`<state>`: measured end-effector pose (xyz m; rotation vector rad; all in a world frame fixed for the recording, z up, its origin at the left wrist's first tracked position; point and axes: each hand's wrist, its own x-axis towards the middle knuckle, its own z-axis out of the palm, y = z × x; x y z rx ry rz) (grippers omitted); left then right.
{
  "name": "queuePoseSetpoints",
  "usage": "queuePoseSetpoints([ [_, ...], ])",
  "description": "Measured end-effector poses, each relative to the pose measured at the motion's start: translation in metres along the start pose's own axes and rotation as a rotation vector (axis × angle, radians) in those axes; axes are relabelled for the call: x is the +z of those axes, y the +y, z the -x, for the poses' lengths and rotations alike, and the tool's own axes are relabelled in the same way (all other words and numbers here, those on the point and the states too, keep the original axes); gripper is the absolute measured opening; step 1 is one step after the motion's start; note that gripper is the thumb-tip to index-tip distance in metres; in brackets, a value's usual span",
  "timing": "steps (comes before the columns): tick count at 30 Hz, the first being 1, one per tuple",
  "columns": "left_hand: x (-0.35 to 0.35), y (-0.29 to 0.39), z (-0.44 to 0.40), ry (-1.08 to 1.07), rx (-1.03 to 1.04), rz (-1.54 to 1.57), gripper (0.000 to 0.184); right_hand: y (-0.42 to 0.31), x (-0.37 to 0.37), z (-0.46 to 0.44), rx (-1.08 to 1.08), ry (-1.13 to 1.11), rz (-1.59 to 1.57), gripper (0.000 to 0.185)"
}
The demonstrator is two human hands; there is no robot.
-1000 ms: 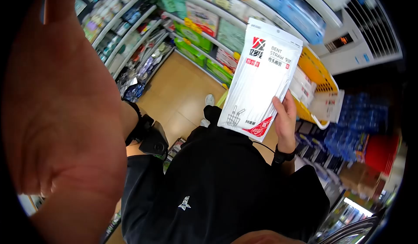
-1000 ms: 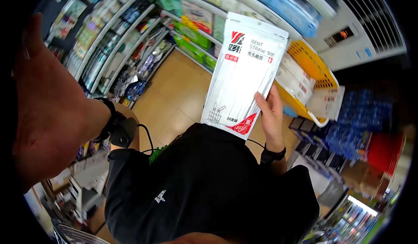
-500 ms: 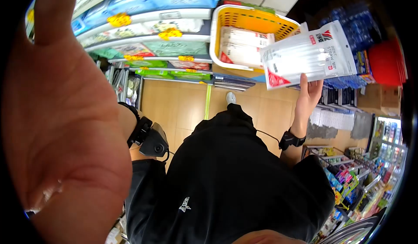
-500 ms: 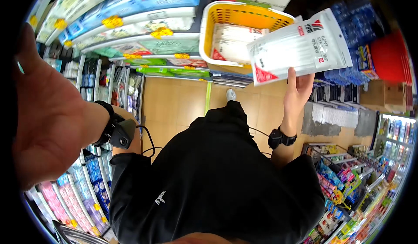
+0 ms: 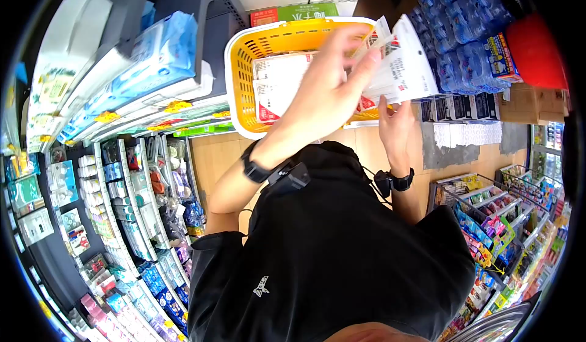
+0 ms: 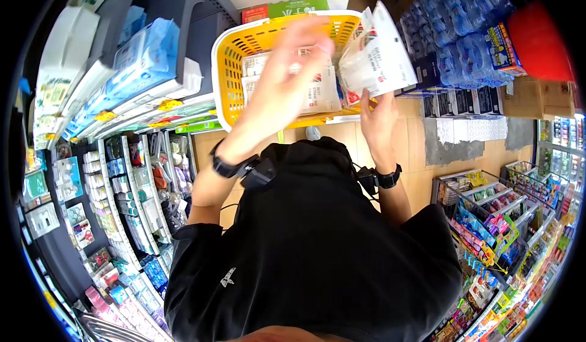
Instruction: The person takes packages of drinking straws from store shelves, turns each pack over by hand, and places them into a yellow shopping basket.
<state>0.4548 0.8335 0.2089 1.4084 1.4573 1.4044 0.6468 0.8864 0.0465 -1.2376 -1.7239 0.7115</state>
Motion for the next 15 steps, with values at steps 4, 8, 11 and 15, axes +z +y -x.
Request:
queuePoseSetpoints([
  [4, 0.051, -0.082, -0.018, -0.206, -0.173, 0.014, 0.075, 0.003, 0.004, 0.003, 0.052, -0.122, 0.002, 0.042],
  [8, 0.071, -0.12, -0.025, -0.254, -0.212, -0.036, 0.086, 0.009, 0.011, -0.001, -0.001, -0.176, 0.045, 0.051],
  [11, 0.073, -0.128, -0.031, -0.276, -0.251, 0.001, 0.089, 0.007, 0.015, -0.01, -0.027, -0.215, 0.06, 0.062],
  [15, 0.069, -0.135, -0.054, -0.248, -0.14, 0.088, 0.089, 0.0, 0.026, -0.032, 0.066, -0.256, 0.023, 0.061],
])
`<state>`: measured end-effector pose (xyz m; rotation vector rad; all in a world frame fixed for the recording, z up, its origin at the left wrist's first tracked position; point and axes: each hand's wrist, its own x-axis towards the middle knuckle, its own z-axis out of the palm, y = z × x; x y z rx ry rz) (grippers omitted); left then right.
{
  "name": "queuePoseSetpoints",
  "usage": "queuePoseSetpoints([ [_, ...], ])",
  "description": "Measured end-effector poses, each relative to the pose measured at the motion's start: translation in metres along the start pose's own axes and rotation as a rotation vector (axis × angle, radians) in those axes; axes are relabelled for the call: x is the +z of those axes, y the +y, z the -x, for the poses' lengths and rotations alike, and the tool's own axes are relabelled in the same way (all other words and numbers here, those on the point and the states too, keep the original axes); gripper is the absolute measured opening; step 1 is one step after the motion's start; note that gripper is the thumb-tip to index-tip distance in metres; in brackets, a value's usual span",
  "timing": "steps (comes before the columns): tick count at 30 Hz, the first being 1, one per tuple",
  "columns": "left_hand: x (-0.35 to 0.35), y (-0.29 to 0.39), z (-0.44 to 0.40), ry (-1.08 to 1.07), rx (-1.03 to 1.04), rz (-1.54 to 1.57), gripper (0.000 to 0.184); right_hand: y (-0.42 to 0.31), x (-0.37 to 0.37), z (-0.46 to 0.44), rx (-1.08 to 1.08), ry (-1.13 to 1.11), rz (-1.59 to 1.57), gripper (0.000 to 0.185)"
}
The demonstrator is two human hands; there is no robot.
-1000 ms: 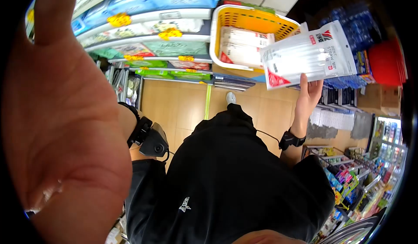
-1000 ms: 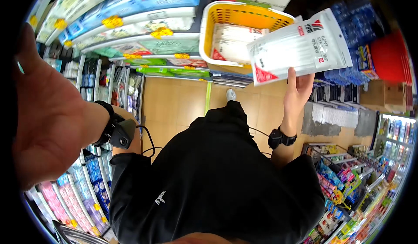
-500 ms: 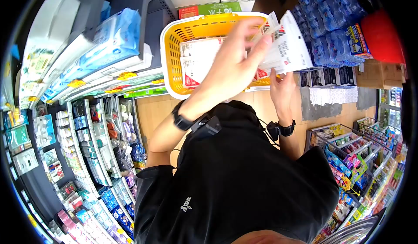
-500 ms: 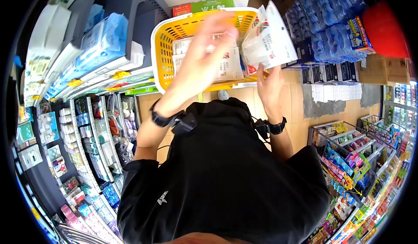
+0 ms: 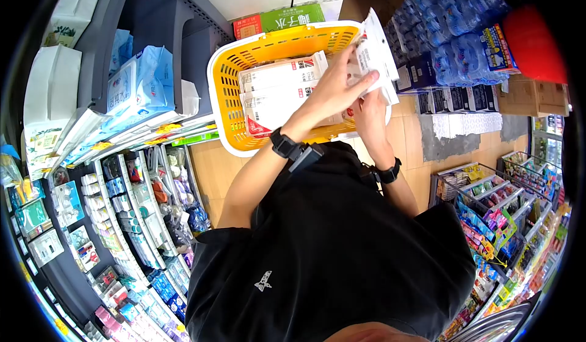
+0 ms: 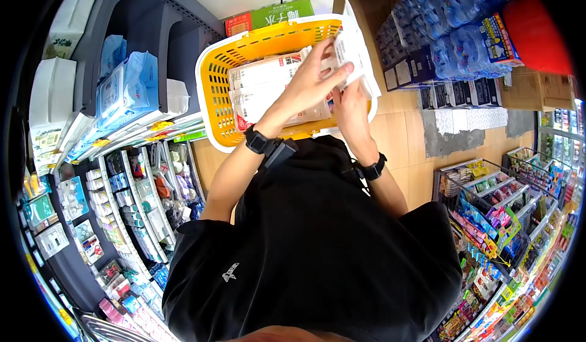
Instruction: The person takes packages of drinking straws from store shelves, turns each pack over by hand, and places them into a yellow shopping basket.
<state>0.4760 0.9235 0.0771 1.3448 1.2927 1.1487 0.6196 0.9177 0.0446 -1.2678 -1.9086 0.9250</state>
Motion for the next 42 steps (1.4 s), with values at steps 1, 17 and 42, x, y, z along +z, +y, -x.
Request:
queuePoseSetpoints([
  [1, -0.005, -0.002, -0.007, 0.006, 0.013, 0.0, 0.09, -0.003, 0.002, -0.008, -0.01, -0.01, 0.046, 0.061],
  [17, -0.02, -0.055, -0.024, -0.083, 0.034, -0.253, 0.1, -0.025, -0.029, -0.005, 0.026, -0.028, 0.021, 0.055],
  [42, -0.083, -0.009, 0.056, 0.048, -0.106, -0.307, 0.079, 0.014, -0.083, -0.026, 0.074, 0.259, -0.061, 0.027],
])
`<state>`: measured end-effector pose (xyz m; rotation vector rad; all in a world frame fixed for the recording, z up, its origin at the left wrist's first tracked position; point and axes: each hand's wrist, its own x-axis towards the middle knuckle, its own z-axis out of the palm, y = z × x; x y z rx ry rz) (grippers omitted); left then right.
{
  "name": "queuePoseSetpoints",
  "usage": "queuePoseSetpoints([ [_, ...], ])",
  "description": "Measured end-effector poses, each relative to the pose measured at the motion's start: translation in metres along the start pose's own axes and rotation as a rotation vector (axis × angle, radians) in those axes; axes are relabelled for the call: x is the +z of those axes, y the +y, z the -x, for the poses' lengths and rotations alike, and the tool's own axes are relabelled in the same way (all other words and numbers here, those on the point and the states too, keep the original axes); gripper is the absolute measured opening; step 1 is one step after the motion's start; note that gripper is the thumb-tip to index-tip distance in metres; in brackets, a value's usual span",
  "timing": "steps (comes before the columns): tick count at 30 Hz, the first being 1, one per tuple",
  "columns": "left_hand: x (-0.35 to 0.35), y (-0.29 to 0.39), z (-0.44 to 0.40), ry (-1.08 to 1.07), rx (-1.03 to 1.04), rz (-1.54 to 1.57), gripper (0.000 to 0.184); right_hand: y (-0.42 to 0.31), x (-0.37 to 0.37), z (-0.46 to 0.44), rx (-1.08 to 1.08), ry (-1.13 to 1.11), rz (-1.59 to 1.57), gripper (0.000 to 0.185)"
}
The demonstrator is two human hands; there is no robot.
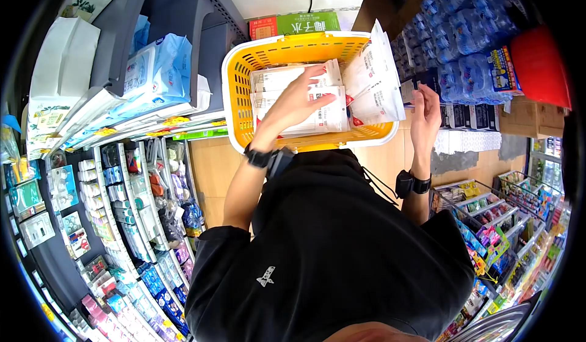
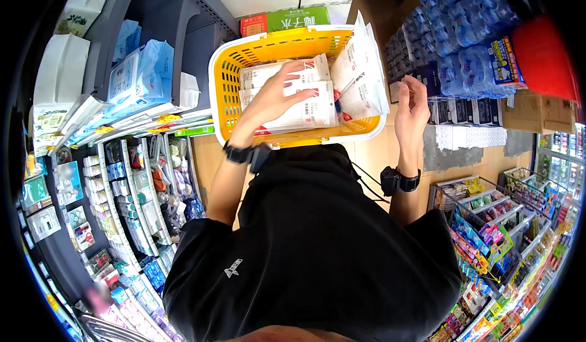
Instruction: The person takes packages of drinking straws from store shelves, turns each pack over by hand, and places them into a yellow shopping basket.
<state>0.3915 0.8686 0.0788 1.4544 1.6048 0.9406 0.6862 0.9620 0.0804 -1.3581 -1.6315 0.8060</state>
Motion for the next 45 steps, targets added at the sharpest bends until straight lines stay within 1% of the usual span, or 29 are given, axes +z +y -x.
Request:
queuePoseSetpoints([
  [1, -0.013, 0.004, 0.016, 0.067, -0.032, 0.056, 0.067, 0.01, 0.001, -0.003, 0.029, -0.006, -0.03, 0.029],
  [3, -0.037, 0.003, 0.049, 0.213, -0.01, 0.027, 0.047, 0.036, 0.004, -0.008, 0.061, -0.013, -0.062, 0.032],
  [5, -0.055, -0.005, 0.077, 0.371, -0.029, 0.057, 0.038, 0.065, 0.009, -0.015, 0.234, -0.091, -0.142, 0.041],
  [6, -0.062, -0.013, 0.088, 0.377, -0.028, 0.052, 0.038, 0.072, 0.01, -0.017, 0.231, -0.094, -0.147, 0.041],
  [8, -0.068, -0.034, 0.108, 0.62, -0.097, -0.069, 0.038, 0.082, 0.014, -0.022, 0.476, -0.261, -0.433, 0.05],
  [9, -0.066, -0.043, 0.114, 0.63, -0.098, -0.073, 0.038, 0.086, 0.015, -0.024, 0.496, -0.325, -0.443, 0.053],
  [10, -0.064, -0.053, 0.119, 0.714, -0.111, -0.159, 0.041, 0.091, 0.019, -0.026, 0.49, -0.334, -0.446, 0.053],
  [11, -0.061, -0.062, 0.123, 0.796, -0.126, -0.244, 0.043, 0.096, 0.022, -0.026, 0.525, -0.36, -0.515, 0.053],
  [12, -0.057, -0.072, 0.125, 0.803, -0.127, -0.245, 0.043, 0.098, 0.024, -0.027, 0.559, -0.384, -0.583, 0.053],
  [14, -0.049, -0.085, 0.124, 0.878, -0.158, -0.207, 0.049, 0.089, 0.028, -0.027, 0.541, -0.433, -0.617, 0.051],
  [16, -0.044, -0.074, 0.121, 0.923, -0.142, -0.23, 0.051, 0.081, 0.031, -0.025, 0.535, -0.403, -0.602, 0.049],
  [18, -0.037, -0.062, 0.123, 1.031, -0.329, -0.159, 0.052, 0.086, 0.031, -0.024, 0.546, -0.419, -0.629, 0.047],
  [19, -0.032, -0.065, 0.126, 1.036, -0.329, -0.159, 0.052, 0.086, 0.03, -0.024, 0.535, -0.436, -0.639, 0.045],
  [21, -0.019, -0.086, 0.135, 0.997, -0.395, -0.035, 0.052, 0.094, 0.032, -0.024, 0.518, -0.459, -0.653, 0.044],
  [22, -0.014, -0.101, 0.139, 1.002, -0.391, -0.038, 0.052, 0.104, 0.034, -0.023, 0.493, -0.435, -0.635, 0.044],
  [23, -0.01, -0.117, 0.144, 0.945, -0.407, 0.068, 0.05, 0.109, 0.036, -0.023, 0.469, -0.41, -0.618, 0.043],
  [24, -0.011, -0.117, 0.145, 0.883, -0.42, 0.173, 0.049, 0.106, 0.037, -0.022, 0.466, -0.409, -0.623, 0.043],
  [25, -0.008, -0.117, 0.145, 0.902, -0.389, 0.333, 0.042, 0.103, 0.037, -0.021, 0.456, -0.448, -0.634, 0.043],
  [26, -0.009, -0.118, 0.145, 0.901, -0.385, 0.331, 0.042, 0.101, 0.037, -0.02, 0.447, -0.487, -0.644, 0.043],
  [28, -0.011, -0.115, 0.146, 0.85, -0.301, 0.546, 0.037, 0.1, 0.04, -0.018, 0.428, -0.475, -0.64, 0.042],
  [30, -0.011, -0.111, 0.143, 0.86, -0.275, 0.532, 0.037, 0.099, 0.043, -0.019, 0.406, -0.47, -0.637, 0.042],
  [32, -0.012, -0.106, 0.141, 0.87, -0.249, 0.52, 0.038, 0.098, 0.042, -0.021, 0.372, -0.459, -0.522, 0.042],
  [33, -0.013, -0.103, 0.142, 0.86, -0.241, 0.502, 0.04, 0.099, 0.039, -0.022, 0.371, -0.46, -0.523, 0.042],
  [35, -0.015, -0.096, 0.142, 0.85, -0.228, 0.483, 0.041, 0.102, 0.035, -0.025, 0.293, -0.487, -0.444, 0.041],
  [38, -0.018, -0.082, 0.145, 0.833, -0.238, 0.463, 0.041, 0.089, 0.018, -0.022, 0.309, -0.48, -0.484, 0.041],
  [39, -0.019, -0.079, 0.145, 0.831, -0.222, 0.487, 0.042, 0.087, 0.012, -0.023, 0.298, -0.484, -0.44, 0.041],
  [41, -0.021, -0.073, 0.144, 0.831, -0.208, 0.514, 0.042, 0.084, 0.0, -0.025, 0.307, -0.456, -0.471, 0.042],
  [45, -0.027, -0.047, 0.134, 0.833, -0.172, 0.523, 0.045, 0.035, -0.025, -0.03, 0.278, -0.356, -0.395, 0.041],
])
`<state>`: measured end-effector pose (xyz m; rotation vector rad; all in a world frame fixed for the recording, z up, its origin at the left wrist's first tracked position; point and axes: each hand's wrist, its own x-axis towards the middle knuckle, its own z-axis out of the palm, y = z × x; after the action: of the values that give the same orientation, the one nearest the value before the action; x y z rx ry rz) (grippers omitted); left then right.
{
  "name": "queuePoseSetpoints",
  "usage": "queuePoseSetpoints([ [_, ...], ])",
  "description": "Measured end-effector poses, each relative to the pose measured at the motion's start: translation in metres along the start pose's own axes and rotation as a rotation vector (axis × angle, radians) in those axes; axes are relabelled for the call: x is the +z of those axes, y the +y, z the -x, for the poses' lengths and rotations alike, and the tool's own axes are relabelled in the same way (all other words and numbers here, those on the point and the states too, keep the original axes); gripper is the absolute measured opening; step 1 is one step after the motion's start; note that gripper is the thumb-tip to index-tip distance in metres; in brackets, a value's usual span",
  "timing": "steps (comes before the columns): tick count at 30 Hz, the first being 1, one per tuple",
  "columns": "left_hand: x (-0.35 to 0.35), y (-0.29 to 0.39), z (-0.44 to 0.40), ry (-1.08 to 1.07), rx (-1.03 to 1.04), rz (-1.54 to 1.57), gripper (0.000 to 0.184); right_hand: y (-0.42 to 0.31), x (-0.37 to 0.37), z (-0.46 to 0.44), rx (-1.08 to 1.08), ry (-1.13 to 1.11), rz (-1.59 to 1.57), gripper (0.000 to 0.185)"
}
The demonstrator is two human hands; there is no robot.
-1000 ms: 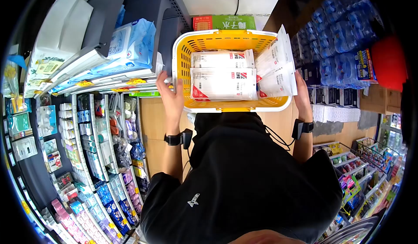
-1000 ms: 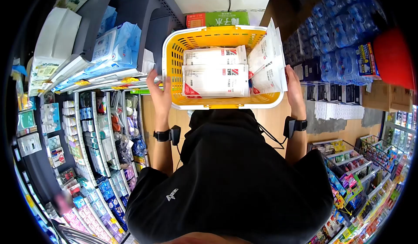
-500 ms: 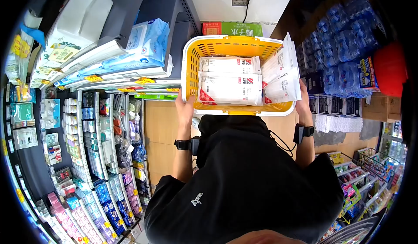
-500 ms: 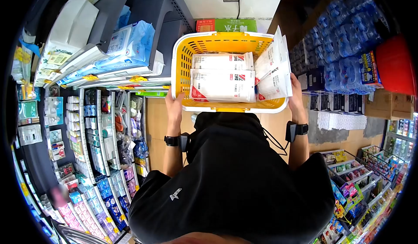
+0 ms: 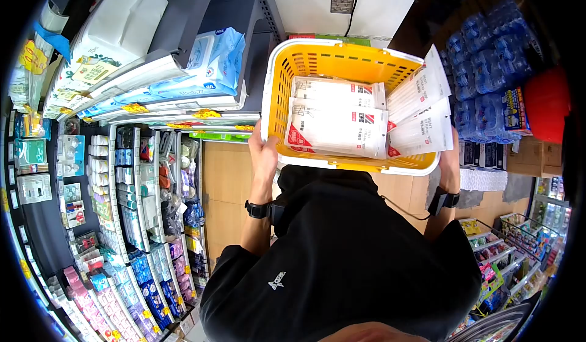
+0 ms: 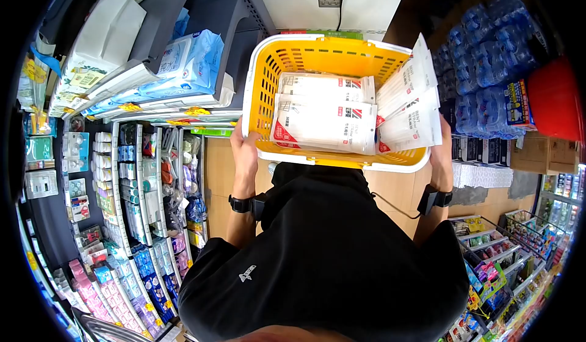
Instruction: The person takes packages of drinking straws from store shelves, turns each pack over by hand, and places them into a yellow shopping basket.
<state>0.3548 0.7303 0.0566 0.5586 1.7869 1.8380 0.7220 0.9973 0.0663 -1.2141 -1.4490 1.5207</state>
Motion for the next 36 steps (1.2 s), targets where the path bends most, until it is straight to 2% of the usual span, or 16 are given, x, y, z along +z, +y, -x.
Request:
queuePoseSetpoints([
  [3, 0.016, 0.028, -0.007, 0.01, 0.02, 0.032, 0.046, -0.019, -0.008, -0.008, -0.032, 0.035, -0.013, 0.037],
  [5, 0.026, 0.036, -0.017, 0.01, 0.026, 0.056, 0.046, -0.007, -0.023, -0.03, -0.114, 0.079, -0.056, 0.037],
  [8, 0.039, 0.042, -0.041, 0.016, 0.1, 0.092, 0.045, 0.001, -0.031, -0.075, -0.129, 0.08, -0.055, 0.037],
  [9, 0.042, 0.042, -0.05, 0.014, 0.107, 0.096, 0.045, -0.007, -0.028, -0.085, -0.137, 0.082, -0.056, 0.037],
  [11, 0.044, 0.039, -0.069, -0.013, 0.151, 0.074, 0.043, -0.026, -0.013, -0.101, -0.117, -0.071, -0.021, 0.037],
  [13, 0.046, 0.033, -0.088, -0.005, 0.158, 0.066, 0.042, -0.029, 0.003, -0.12, -0.099, -0.011, -0.046, 0.041],
  [15, 0.048, 0.029, -0.108, -0.011, 0.129, 0.094, 0.041, -0.025, 0.011, -0.143, -0.119, -0.052, -0.077, 0.041],
  [20, 0.049, 0.013, -0.14, -0.023, 0.135, 0.086, 0.042, -0.055, 0.041, -0.154, -0.081, -0.081, 0.013, 0.039],
  [26, 0.058, 0.014, -0.155, -0.015, 0.112, -0.014, 0.041, -0.035, 0.045, -0.186, -0.029, -0.053, -0.019, 0.039],
  [36, 0.065, 0.013, -0.174, 0.008, 0.104, -0.071, 0.031, -0.057, 0.054, -0.169, -0.011, -0.075, -0.044, 0.04],
])
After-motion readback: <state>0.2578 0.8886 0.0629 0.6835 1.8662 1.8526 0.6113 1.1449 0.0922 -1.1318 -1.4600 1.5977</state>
